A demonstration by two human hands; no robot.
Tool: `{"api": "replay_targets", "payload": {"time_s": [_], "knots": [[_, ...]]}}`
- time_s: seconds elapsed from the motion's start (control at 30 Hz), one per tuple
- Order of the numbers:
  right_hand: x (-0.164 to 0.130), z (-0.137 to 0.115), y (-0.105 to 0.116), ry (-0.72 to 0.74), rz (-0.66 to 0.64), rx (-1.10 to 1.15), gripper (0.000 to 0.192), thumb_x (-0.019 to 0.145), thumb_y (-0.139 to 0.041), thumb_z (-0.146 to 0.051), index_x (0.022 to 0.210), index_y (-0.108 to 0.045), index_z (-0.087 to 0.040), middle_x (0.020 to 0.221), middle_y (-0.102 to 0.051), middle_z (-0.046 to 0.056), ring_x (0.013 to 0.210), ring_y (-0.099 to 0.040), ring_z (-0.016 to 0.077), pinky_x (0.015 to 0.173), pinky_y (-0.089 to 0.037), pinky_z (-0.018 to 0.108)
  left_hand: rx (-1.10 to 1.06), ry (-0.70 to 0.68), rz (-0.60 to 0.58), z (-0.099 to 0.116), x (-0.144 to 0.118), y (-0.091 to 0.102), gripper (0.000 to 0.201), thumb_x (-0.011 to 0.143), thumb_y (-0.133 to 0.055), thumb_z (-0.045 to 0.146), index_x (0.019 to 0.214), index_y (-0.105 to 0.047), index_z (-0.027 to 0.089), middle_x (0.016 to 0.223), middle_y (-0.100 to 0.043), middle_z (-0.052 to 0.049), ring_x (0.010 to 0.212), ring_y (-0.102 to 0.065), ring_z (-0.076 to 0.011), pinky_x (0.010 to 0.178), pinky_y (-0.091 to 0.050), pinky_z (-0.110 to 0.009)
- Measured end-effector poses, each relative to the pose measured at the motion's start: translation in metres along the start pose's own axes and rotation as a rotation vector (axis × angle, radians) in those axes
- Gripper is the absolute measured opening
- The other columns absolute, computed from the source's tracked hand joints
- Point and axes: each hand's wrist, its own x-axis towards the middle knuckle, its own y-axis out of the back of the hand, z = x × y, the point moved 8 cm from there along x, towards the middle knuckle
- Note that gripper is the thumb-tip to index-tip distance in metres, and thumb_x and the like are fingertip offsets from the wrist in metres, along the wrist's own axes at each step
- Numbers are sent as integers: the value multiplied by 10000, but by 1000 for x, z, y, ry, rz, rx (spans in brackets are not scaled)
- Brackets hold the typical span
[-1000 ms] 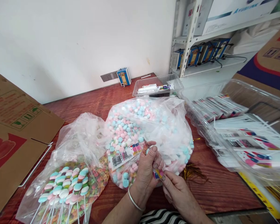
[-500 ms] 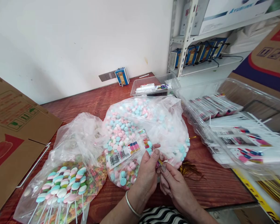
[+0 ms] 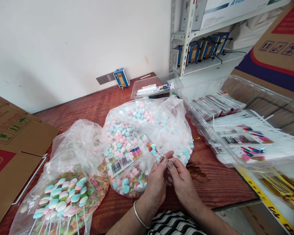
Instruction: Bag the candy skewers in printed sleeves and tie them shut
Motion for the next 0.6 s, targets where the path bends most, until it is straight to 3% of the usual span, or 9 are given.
{"api": "replay_targets", "payload": {"time_s": [0.07,0.13,0.27,0.37,0.43,0.5,0.6], "knots": [[2,5,0,-38,20,119,318,899,-575,-508,821,-536,-202,632,-391,-73,500,-327,76,439,-300,187,-52,12,-72,2,-2,-5,372,843,-606,368,1133,-715,163,1162,-680,-109,1125,-578,-237,973,-425,-317],[2,10,-3,-110,16,276,329,871,-612,-521,819,-523,-208,589,-334,-98,447,-245,56,397,-246,172,-54,11,-98,5,-3,-6,363,841,-618,365,1135,-717,177,1178,-682,-109,1150,-573,-246,1011,-403,-349],[-4,15,-18,-346,-108,531,363,794,-708,-512,862,-507,-219,525,-274,-139,392,-106,30,349,-182,158,17,-13,-68,10,-1,3,327,779,-721,325,1060,-750,161,1029,-735,-105,1054,-624,-211,1003,-413,-327],[-9,18,-26,-457,-199,540,391,774,-718,-527,891,-494,-228,516,-300,-144,370,-103,27,339,-196,166,41,-43,-1,10,3,12,292,723,-777,326,957,-775,151,803,-739,-74,879,-664,-179,905,-478,-298],[-7,15,-22,-364,-181,389,364,817,-663,-548,862,-512,-219,532,-357,-119,373,-206,39,369,-266,183,36,-32,37,6,5,17,297,709,-783,377,896,-779,146,578,-654,-25,660,-646,-151,756,-528,-292],[-2,8,-13,-172,-109,170,348,862,-613,-539,813,-542,-202,584,-440,-74,452,-361,65,445,-345,198,35,-24,57,2,6,18,304,706,-778,407,862,-777,145,465,-557,19,486,-562,-116,599,-518,-270],[-1,3,-8,-27,-26,39,344,867,-616,-526,797,-561,-194,627,-459,-53,542,-415,83,483,-354,196,67,-62,99,3,6,19,277,690,-795,366,862,-779,150,577,-646,-12,499,-559,-112,542,-484,-248]]}}
